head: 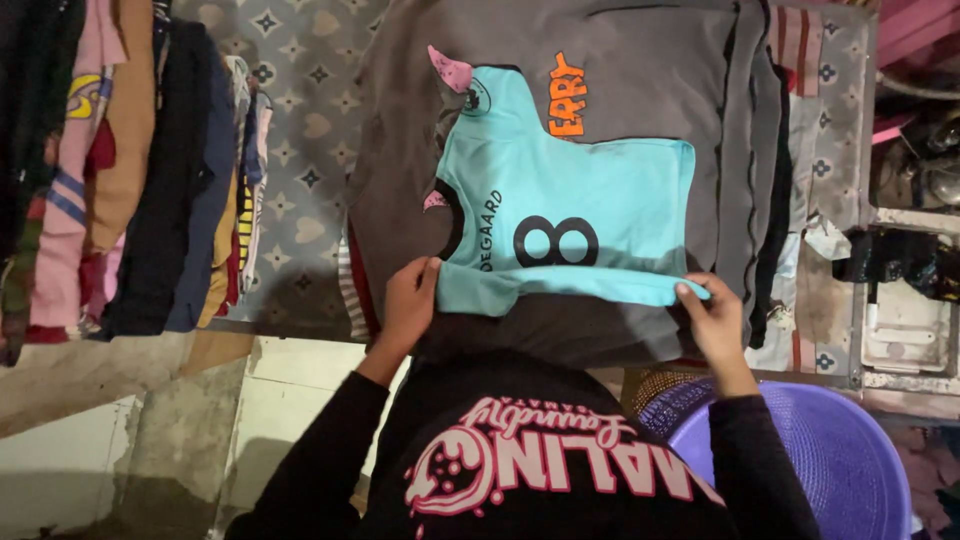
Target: The person folds various shirts and tops on a table, including a green floral shirt, a black shirt with celestial patterns, a black shirt with pink text, a pink shirt with a bunny graphic, a light blue shirt, and a grey hoodie. Each item is folded by hand and stacked on the table.
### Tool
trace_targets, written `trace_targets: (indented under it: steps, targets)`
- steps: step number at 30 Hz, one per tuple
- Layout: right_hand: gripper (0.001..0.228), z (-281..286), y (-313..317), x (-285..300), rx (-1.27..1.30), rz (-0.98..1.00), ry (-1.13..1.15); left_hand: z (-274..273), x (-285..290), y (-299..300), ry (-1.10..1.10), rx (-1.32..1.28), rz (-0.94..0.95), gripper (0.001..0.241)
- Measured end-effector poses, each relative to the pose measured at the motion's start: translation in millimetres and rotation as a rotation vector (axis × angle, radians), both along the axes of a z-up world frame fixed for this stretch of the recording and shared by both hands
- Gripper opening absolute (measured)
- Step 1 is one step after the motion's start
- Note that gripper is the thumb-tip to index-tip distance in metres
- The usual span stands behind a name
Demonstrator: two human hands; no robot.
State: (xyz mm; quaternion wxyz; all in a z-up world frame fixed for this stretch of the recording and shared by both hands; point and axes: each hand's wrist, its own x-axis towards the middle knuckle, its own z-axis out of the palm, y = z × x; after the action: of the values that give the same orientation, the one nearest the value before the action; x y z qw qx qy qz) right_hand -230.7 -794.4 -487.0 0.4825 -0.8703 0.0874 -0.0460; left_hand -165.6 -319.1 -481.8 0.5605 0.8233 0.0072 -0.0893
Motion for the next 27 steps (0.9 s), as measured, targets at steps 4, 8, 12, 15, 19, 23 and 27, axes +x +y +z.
trace_targets:
  steps: [4,8,12,15,19,23,27]
  targets:
    - [0.021,-9,5,8,0.08,-0.066,0.013,9,-5,-13,-0.034,0.137,0.272,0.036]
    - [0.028,-1,5,3,0.088,-0.108,0.093,3,-3,2,-0.201,0.384,0.311,0.032]
    - [0.032,36,21,10,-0.19,0.01,0.192,35,2,24,-0.228,0.362,-0.093,0.018]
    - [0.036,50,27,13,-0.241,0.026,0.315,65,4,33,-0.379,0.298,-0.424,0.044]
    - [0.033,36,15,7,-0.15,0.093,0.236,47,7,35,-0.603,0.443,-0.706,0.05]
    - [0.03,34,20,6,-0.13,0.087,0.222,2,21,36,-0.745,0.391,-0.705,0.027]
    - [0.031,33,23,0,-0.145,0.06,0.178,3,28,16,-0.087,-0.211,-0.297,0.026]
